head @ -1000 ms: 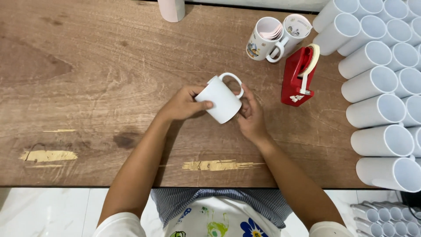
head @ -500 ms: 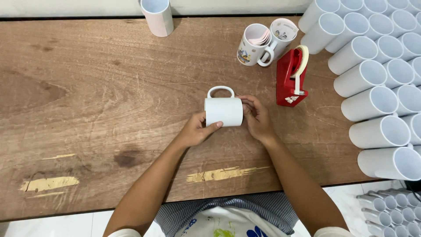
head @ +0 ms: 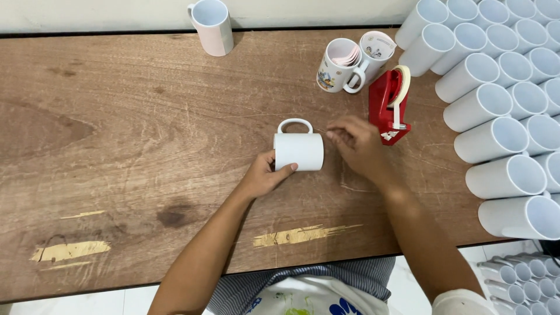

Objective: The person picks up a white ceramic mug and applies pieces of clear adhesive tape around its body and handle. They rotate the mug to reach different sides, repeatedly cutting tape from a red dispenser and smoothing it onto the surface.

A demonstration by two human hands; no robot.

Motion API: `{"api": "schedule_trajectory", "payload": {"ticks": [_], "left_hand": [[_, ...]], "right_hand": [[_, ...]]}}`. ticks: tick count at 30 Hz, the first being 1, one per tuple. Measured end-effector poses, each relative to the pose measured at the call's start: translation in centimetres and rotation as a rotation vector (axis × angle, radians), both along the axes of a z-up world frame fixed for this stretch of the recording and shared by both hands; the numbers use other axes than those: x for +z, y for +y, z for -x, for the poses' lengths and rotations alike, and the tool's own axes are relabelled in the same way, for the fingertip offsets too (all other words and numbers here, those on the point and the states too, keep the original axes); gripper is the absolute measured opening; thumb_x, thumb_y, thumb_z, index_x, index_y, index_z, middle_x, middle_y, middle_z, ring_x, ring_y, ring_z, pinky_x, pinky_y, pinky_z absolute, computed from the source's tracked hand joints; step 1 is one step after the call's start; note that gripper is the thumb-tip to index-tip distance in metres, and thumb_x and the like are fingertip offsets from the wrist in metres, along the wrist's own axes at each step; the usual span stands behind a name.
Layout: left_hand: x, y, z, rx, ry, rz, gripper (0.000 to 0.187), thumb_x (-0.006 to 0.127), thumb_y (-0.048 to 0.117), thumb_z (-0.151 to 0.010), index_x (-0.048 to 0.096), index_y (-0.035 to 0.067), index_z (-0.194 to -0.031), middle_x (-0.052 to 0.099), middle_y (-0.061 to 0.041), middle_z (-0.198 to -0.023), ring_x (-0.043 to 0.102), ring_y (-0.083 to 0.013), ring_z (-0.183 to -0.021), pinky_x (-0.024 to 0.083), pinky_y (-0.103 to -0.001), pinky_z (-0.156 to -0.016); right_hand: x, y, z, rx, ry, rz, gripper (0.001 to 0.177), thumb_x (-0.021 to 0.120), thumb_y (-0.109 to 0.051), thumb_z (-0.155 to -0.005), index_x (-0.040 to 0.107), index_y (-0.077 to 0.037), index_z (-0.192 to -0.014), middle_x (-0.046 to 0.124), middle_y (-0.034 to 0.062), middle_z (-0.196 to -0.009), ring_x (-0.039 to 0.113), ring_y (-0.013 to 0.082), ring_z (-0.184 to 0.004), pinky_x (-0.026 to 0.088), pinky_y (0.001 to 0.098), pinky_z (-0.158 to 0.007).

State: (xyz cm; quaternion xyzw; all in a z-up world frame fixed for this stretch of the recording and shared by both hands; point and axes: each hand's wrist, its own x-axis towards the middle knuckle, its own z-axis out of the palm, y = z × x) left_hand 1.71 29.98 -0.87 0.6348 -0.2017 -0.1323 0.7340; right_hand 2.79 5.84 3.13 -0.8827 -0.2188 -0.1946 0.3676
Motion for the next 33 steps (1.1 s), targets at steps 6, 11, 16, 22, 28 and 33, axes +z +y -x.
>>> {"api": "schedule_trajectory", "payload": {"ticks": [6,11,16,22,28,33], "left_hand": [[-3.3,-0.2,-0.6,-0.005,0.080,-0.131,0.024,0.069,0.022,-0.084,0.066,0.004,-0.099,0.065,0.001,-0.092,0.059,-0.0090,-0.082,0.049,-0.024,-0.071],[-2.9,-0.2,-0.5,-0.010,0.022,-0.135,0.019,0.069,0.023,-0.084,0.066,0.005,-0.091,0.064,0.002,-0.086,0.058,-0.0081,-0.077,0.047,-0.023,-0.066],[-1.9,-0.1,-0.3,-0.024,0.020,-0.141,0.021,0.068,0.024,-0.085,0.066,0.005,-0.094,0.067,-0.001,-0.089,0.061,-0.0112,-0.080,0.048,-0.025,-0.067],[-2.1,-0.2,-0.5,-0.047,0.053,-0.123,0.019,0.068,0.023,-0.085,0.066,0.006,-0.091,0.066,0.000,-0.086,0.060,-0.0102,-0.077,0.047,-0.024,-0.065],[-1.9,-0.1,-0.4,-0.036,0.050,-0.125,0.021,0.069,0.024,-0.085,0.066,0.005,-0.093,0.066,0.000,-0.088,0.060,-0.0098,-0.079,0.048,-0.024,-0.066],[-1.8,-0.2,-0.5,-0.040,0.024,-0.143,0.022,0.068,0.025,-0.085,0.067,0.005,-0.093,0.067,-0.001,-0.089,0.061,-0.0109,-0.079,0.048,-0.024,-0.067]], "right_hand": [[6.7,-2.7,-6.8,-0.008,-0.146,0.311,0.017,0.057,0.006,-0.092,0.067,0.003,-0.105,0.068,0.0152,-0.103,0.062,0.0305,-0.092,0.047,0.0404,-0.080],[8.2,-3.0,-11.9,-0.092,0.140,0.644,0.043,0.043,0.004,-0.086,0.058,-0.006,-0.125,0.062,0.0218,-0.116,0.056,0.0425,-0.102,0.044,0.0514,-0.075],[9.1,-2.3,-13.3,-0.157,0.462,0.819,0.053,0.039,0.007,-0.075,0.067,-0.018,-0.111,0.064,0.0144,-0.101,0.057,0.0351,-0.093,0.043,0.0481,-0.061],[6.3,-4.9,-16.6,-0.101,0.105,0.917,0.029,0.055,-0.012,-0.088,0.071,-0.021,-0.110,0.071,0.0089,-0.094,0.062,0.0370,-0.080,0.045,0.0482,-0.056],[5.6,-6.3,-17.8,-0.004,-0.165,0.714,0.025,0.076,-0.022,-0.086,0.076,-0.015,-0.110,0.068,0.0113,-0.099,0.058,0.0281,-0.102,0.042,0.0450,-0.084],[5.7,-6.6,-17.8,-0.021,-0.224,0.609,0.028,0.091,-0.026,-0.074,0.078,-0.009,-0.092,0.070,0.0049,-0.074,0.062,0.0198,-0.064,0.047,0.0326,-0.059]]}}
